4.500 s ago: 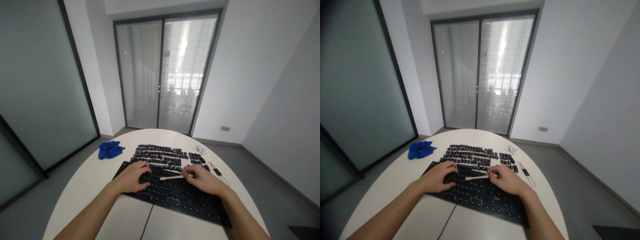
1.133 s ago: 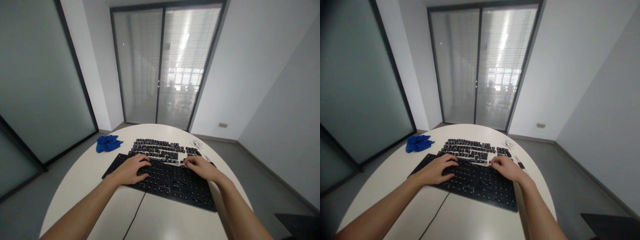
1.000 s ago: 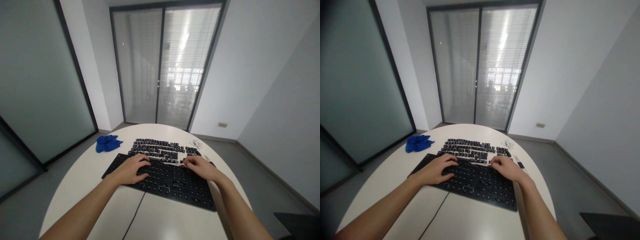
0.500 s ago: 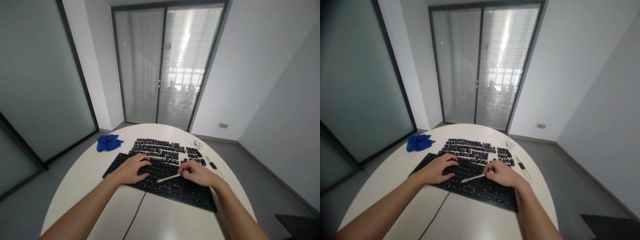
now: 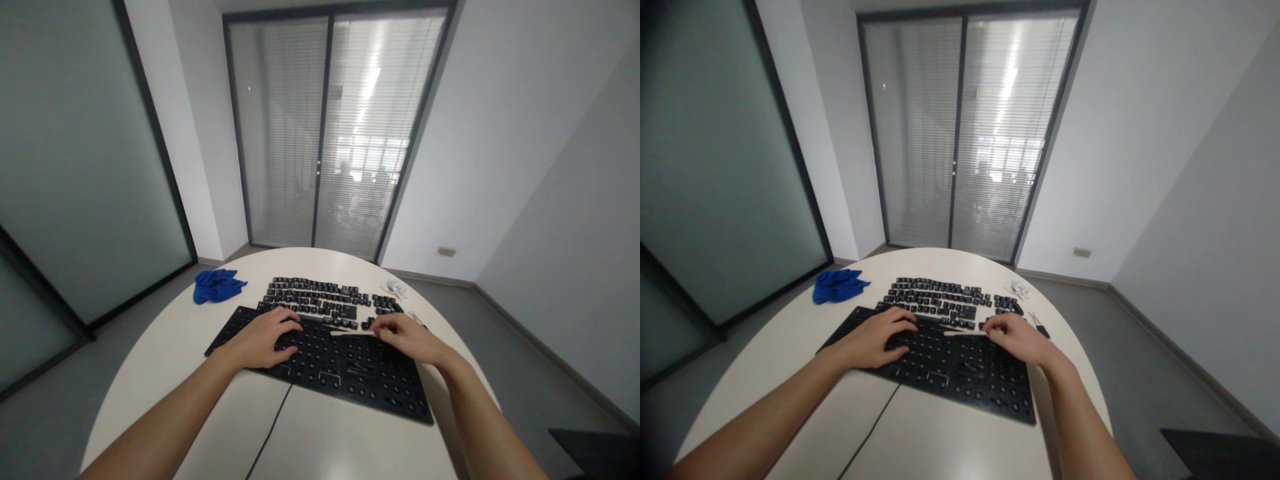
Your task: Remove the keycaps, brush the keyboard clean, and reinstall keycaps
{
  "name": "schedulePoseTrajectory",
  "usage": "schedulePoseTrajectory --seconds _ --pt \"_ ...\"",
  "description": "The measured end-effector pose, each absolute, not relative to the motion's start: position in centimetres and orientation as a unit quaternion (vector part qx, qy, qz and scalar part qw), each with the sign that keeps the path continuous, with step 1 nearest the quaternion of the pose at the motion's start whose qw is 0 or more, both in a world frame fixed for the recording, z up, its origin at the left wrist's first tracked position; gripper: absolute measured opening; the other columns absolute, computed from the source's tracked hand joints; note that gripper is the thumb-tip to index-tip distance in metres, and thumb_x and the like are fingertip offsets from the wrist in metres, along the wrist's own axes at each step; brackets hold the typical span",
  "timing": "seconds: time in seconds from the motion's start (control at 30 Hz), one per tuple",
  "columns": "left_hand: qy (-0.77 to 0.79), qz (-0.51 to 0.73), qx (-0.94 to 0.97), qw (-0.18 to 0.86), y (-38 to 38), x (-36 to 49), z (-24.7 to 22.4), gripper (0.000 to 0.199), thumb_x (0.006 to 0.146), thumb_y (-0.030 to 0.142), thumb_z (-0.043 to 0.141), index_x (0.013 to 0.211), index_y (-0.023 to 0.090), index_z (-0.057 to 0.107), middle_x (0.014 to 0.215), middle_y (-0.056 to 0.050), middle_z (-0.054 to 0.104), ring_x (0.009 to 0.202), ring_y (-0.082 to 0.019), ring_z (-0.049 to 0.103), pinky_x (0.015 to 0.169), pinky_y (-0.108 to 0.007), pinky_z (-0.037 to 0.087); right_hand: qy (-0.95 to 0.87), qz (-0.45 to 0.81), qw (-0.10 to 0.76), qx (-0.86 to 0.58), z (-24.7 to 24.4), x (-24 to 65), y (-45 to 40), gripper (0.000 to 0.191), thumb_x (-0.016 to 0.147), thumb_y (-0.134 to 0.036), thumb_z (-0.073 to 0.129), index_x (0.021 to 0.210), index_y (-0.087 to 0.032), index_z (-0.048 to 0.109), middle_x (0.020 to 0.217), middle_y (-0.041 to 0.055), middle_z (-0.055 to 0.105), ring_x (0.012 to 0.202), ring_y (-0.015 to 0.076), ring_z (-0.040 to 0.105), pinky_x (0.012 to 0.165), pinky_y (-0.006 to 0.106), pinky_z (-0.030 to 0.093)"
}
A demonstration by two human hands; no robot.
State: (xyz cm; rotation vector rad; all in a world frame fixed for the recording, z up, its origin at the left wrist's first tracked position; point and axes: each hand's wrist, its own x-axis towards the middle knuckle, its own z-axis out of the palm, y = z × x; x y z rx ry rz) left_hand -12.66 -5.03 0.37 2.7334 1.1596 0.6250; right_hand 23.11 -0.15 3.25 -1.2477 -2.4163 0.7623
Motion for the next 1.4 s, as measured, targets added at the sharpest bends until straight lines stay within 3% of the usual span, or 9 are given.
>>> schedulePoseTrajectory --seconds 0.2,0.33,0.47,0.63,0.93,1.4 --pt "0.396 0.199 0.894 0.061 -5.0 -12.9 0.6 0.035 0.075 0.020 0.069 0.110 0.022 0.060 0.123 -0.008 0.058 0.115 -0.027 0.054 0.104 -0.041 0.046 -0.841 0.252 0.179 -0.443 2.6 22.7 0.2 0.027 0.088 -0.031 0.051 0.090 -0.018 0.074 0.092 0.0069 0.075 0.084 0.0238 0.066 0.076 0.033 0.046" --pt "0.400 0.200 0.892 0.065 -4.9 -13.4 0.8 0.034 0.072 0.016 0.067 0.105 0.021 0.059 0.122 -0.008 0.059 0.116 -0.027 0.054 0.105 -0.042 0.044 -0.851 0.247 0.165 -0.433 2.4 21.9 -0.1 0.026 0.089 -0.030 0.051 0.088 -0.018 0.073 0.084 0.0051 0.074 0.077 0.0211 0.063 0.071 0.031 0.045" --pt "0.394 0.209 0.892 0.069 -5.1 -13.5 1.1 0.032 0.077 0.026 0.072 0.106 0.021 0.060 0.126 -0.009 0.058 0.118 -0.029 0.054 0.105 -0.045 0.044 -0.859 0.240 0.165 -0.421 2.8 21.0 -0.7 0.024 0.089 -0.025 0.051 0.091 -0.018 0.074 0.087 0.0051 0.074 0.077 0.0203 0.063 0.072 0.031 0.045" --pt "0.363 0.196 0.907 0.084 -5.4 -12.7 1.2 0.061 0.073 0.042 0.081 0.127 0.025 0.058 0.133 -0.009 0.057 0.123 -0.031 0.053 0.108 -0.046 0.042 -0.868 0.263 0.159 -0.390 3.3 20.4 -1.4 0.023 0.080 -0.017 0.055 0.090 -0.018 0.076 0.089 0.0044 0.076 0.081 0.0207 0.065 0.075 0.030 0.046" --pt "0.370 0.185 0.908 0.074 -5.4 -12.7 1.3 0.059 0.071 0.041 0.083 0.124 0.024 0.062 0.131 -0.009 0.057 0.120 -0.030 0.055 0.107 -0.045 0.044 -0.867 0.348 0.109 -0.339 3.6 18.6 -3.1 0.026 0.074 -0.015 0.060 0.088 -0.020 0.081 0.078 -0.0006 0.076 0.068 0.0154 0.063 0.061 0.023 0.042" --pt "0.371 0.195 0.904 0.081 -5.3 -13.1 0.9 0.057 0.071 0.042 0.082 0.123 0.025 0.062 0.129 -0.008 0.058 0.118 -0.030 0.056 0.105 -0.043 0.045 -0.860 0.260 0.168 -0.405 3.3 20.1 -1.5 0.022 0.090 -0.026 0.055 0.092 -0.019 0.075 0.092 0.0050 0.076 0.083 0.0215 0.066 0.077 0.032 0.046"
